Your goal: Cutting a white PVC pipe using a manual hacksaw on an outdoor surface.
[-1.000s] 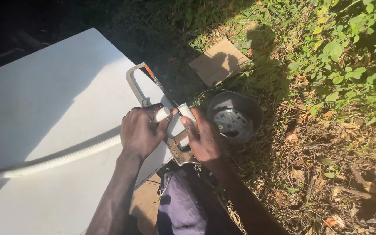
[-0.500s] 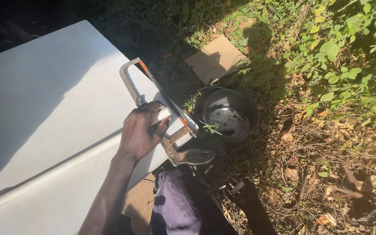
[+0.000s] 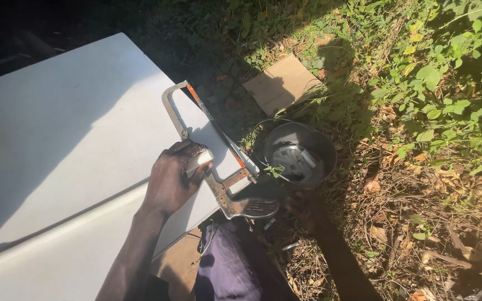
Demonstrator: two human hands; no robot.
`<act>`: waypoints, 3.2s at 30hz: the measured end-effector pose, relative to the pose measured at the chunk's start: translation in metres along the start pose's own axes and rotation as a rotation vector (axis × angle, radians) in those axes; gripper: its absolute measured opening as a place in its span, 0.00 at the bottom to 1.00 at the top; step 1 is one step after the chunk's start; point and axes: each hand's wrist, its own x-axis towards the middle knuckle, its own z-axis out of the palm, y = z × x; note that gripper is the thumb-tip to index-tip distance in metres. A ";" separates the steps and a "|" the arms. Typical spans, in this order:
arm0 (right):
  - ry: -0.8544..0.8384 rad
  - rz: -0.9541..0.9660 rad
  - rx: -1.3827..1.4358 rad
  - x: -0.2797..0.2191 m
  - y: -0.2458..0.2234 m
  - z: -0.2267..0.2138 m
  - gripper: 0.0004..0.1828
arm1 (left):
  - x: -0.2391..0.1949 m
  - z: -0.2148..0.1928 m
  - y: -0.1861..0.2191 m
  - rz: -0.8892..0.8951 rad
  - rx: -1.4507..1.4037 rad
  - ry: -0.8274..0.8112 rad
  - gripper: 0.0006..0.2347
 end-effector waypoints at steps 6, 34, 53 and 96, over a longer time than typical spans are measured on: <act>0.248 0.283 0.214 -0.087 0.037 -0.050 0.09 | 0.001 0.015 -0.010 -0.001 0.005 0.014 0.12; -0.144 -1.483 -1.797 -0.112 -0.031 0.163 0.28 | -0.057 -0.018 -0.045 -0.290 0.070 0.073 0.08; 0.113 -0.572 -0.936 -0.213 -0.115 0.170 0.20 | 0.034 0.082 -0.024 -0.100 0.046 0.017 0.11; -0.048 -1.679 -1.500 -0.166 -0.066 0.123 0.42 | 0.054 0.089 0.004 -0.173 0.290 -0.342 0.23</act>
